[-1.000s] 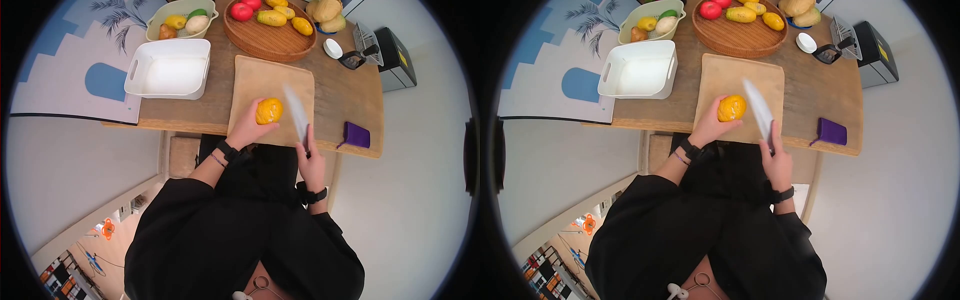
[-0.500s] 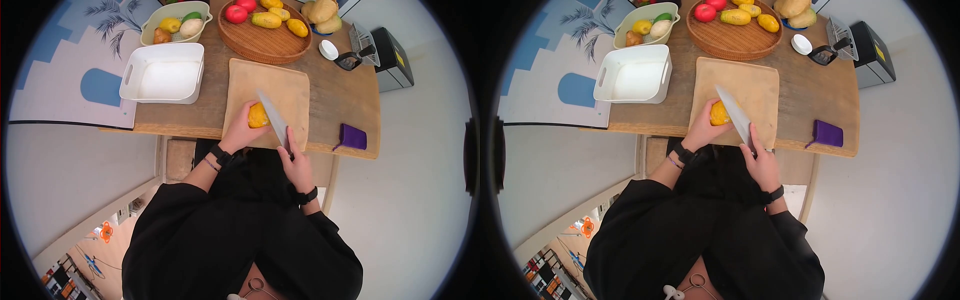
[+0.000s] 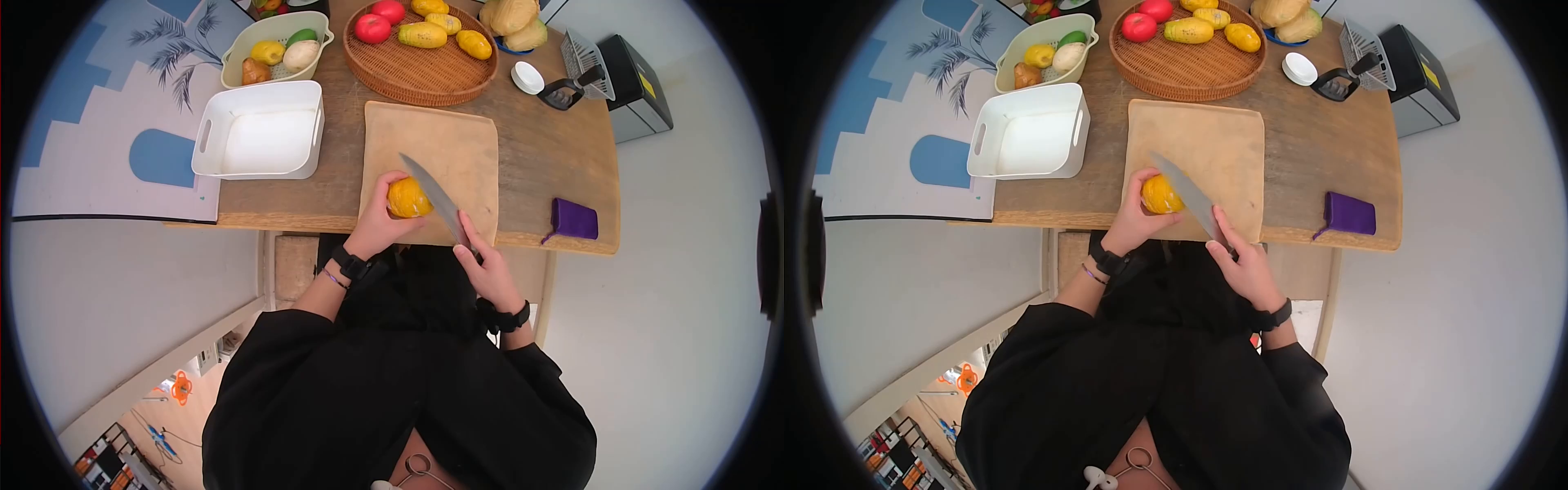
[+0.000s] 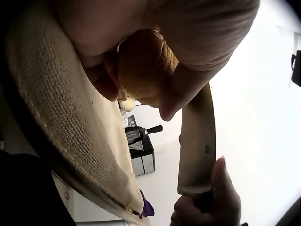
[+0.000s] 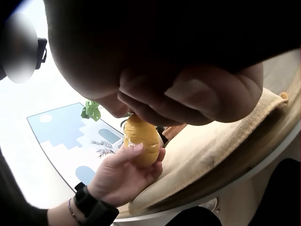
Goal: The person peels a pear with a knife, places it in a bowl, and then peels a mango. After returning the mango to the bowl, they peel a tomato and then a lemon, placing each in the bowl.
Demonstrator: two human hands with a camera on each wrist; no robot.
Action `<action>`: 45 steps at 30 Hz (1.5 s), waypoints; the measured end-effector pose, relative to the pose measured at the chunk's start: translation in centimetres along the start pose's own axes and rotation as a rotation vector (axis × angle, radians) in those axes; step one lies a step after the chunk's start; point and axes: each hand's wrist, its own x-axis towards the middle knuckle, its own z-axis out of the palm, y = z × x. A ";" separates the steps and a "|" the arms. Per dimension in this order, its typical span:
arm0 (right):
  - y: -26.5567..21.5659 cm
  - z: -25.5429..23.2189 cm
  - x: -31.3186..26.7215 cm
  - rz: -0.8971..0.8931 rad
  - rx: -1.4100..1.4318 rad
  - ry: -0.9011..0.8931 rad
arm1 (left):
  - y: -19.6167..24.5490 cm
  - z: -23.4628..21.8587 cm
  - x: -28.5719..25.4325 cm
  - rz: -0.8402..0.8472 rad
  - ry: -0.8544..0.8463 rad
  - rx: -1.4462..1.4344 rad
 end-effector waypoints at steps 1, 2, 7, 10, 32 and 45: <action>-0.5 -0.2 0.1 -0.018 0.007 -0.001 | 0.2 -0.1 0.1 -0.016 0.000 0.001; -1.3 -0.7 -0.2 0.048 -0.036 -0.054 | 0.4 -0.1 0.1 -0.012 -0.005 0.003; -2.3 -1.6 -0.3 0.166 -0.143 -0.147 | 1.0 0.1 -0.4 0.018 0.052 0.193; -1.4 -1.2 0.6 -0.122 -0.060 0.017 | 1.1 -0.2 -0.5 0.178 0.010 0.322; -4.0 -1.7 -0.8 -0.016 -0.014 0.018 | 3.4 0.4 -0.4 -0.215 -0.026 -0.664; -2.7 -0.6 -0.7 0.054 -0.029 -0.022 | 2.6 -0.4 0.4 -0.186 -0.047 -0.606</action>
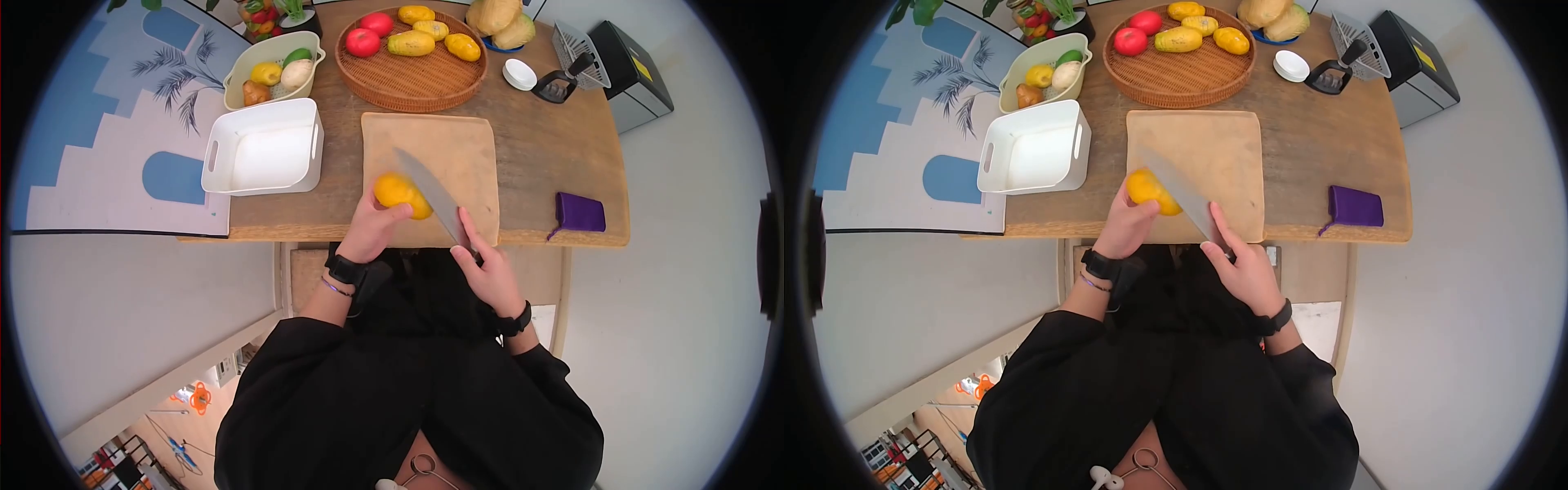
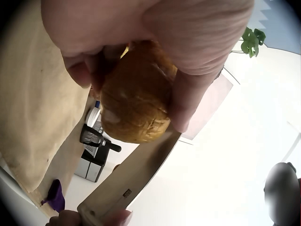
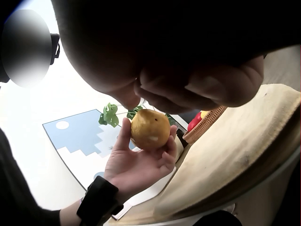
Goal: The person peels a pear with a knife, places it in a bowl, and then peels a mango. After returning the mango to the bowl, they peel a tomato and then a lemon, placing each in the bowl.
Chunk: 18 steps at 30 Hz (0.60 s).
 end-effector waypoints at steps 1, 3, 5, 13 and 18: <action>0.3 0.3 0.2 -0.040 0.024 0.073 | -0.1 -0.3 0.2 0.010 0.032 -0.099; 0.2 0.5 0.3 -0.082 0.049 0.146 | 0.8 0.4 0.2 -0.013 0.097 -0.190; -0.6 0.3 0.2 0.008 0.016 0.107 | 1.0 0.3 0.2 -0.043 0.166 -0.286; 0.9 1.8 0.4 -0.096 -0.057 0.128 | -0.1 -2.0 1.3 -0.160 0.362 0.205; 1.1 0.4 0.2 -0.027 -0.091 0.125 | 2.6 -0.3 6.2 0.378 0.278 1.131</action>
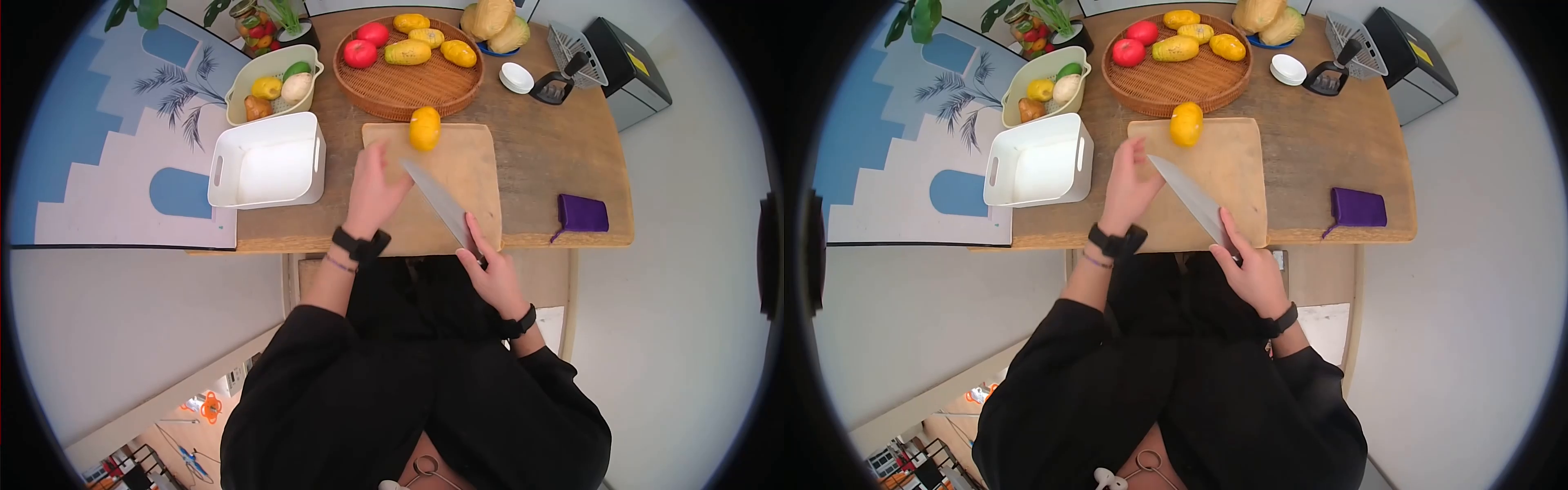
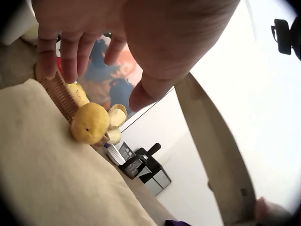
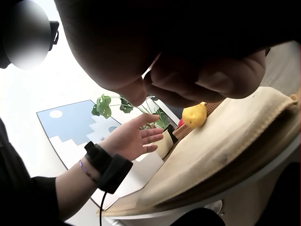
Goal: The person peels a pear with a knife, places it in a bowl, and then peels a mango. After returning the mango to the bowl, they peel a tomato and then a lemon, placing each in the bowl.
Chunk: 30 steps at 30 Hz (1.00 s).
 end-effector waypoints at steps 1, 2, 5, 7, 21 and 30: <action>-0.2 -0.5 -0.1 0.040 -0.035 -0.011 | 0.2 0.3 1.5 0.227 0.007 0.250; -0.2 -0.9 0.0 0.078 -0.071 -0.018 | 0.6 1.0 2.6 0.234 0.006 0.246; 0.7 -1.3 -0.3 0.013 -0.040 0.073 | 1.4 3.3 6.3 0.325 -0.023 0.512; 0.4 -1.8 -0.8 0.053 -0.053 0.076 | 0.9 4.8 8.5 0.635 -0.223 0.635; 2.9 -3.4 -1.2 0.210 -0.065 0.150 | 0.1 3.0 6.1 0.392 -0.595 0.711; 0.2 -2.7 -0.1 -0.035 0.045 0.081 | 3.7 -0.6 0.7 0.319 -0.230 0.299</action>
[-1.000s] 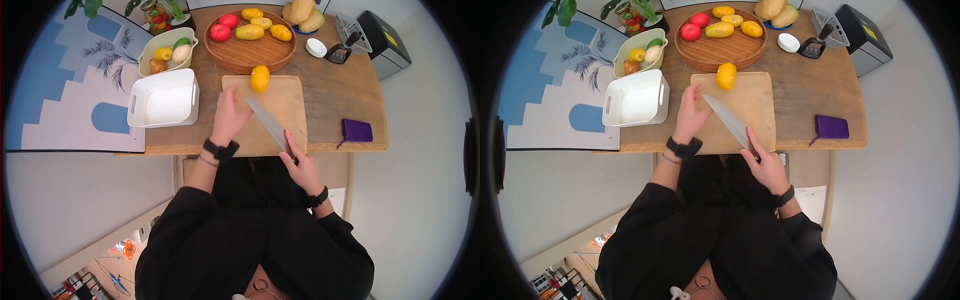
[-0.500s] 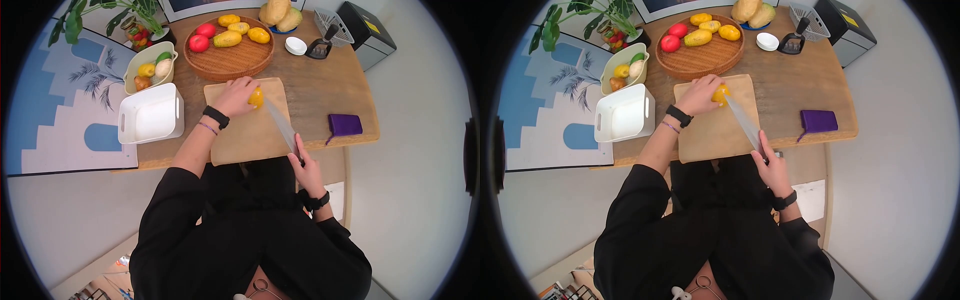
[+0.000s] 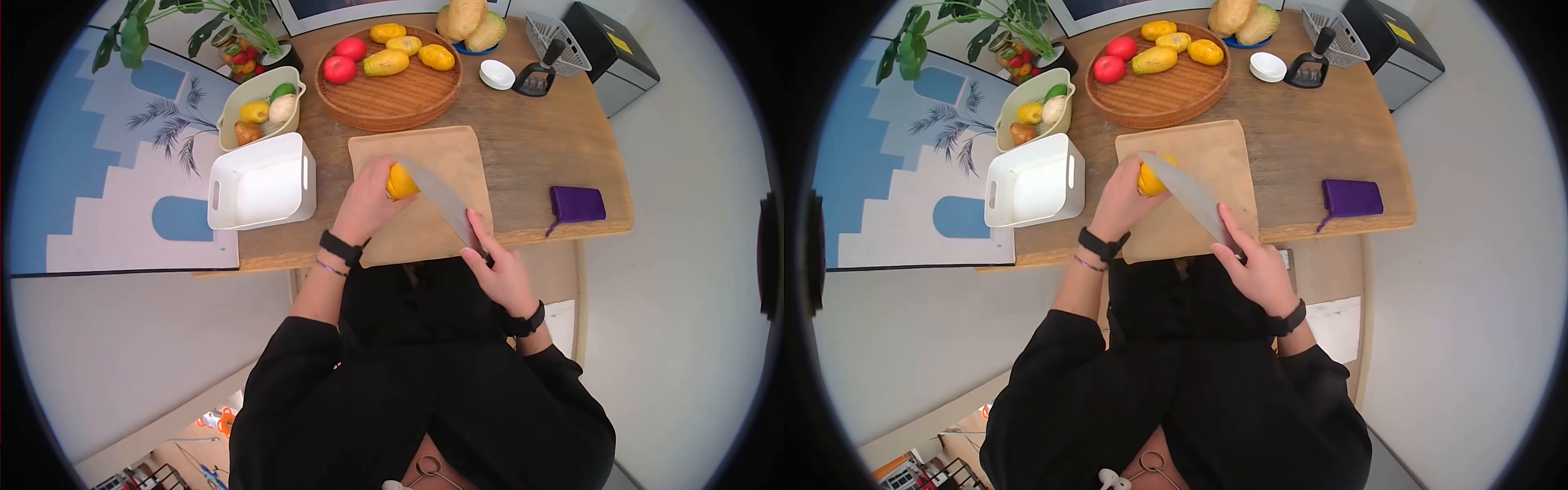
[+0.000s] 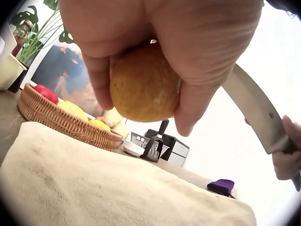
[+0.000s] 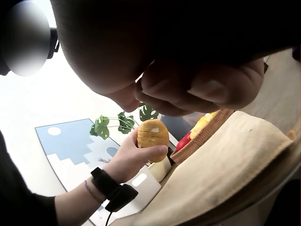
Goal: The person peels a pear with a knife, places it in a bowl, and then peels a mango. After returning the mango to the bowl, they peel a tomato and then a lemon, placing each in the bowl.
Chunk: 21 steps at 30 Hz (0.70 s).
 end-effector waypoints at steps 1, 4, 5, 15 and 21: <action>-0.5 0.0 0.2 -0.008 0.013 -0.040 | 0.4 0.0 -0.6 0.004 0.048 0.001; -2.2 0.3 0.3 -0.056 0.028 -0.083 | 1.0 0.1 -2.2 0.039 0.163 -0.010; -2.5 0.3 0.3 -0.096 0.026 -0.077 | 1.2 0.1 -2.7 0.036 0.165 -0.008; 1.4 -1.3 3.4 -0.045 -0.020 0.284 | 3.1 0.0 -4.0 -0.187 0.232 -0.407; -1.3 1.3 1.5 -0.015 0.007 0.010 | 2.4 1.9 -3.9 -0.385 0.247 -0.930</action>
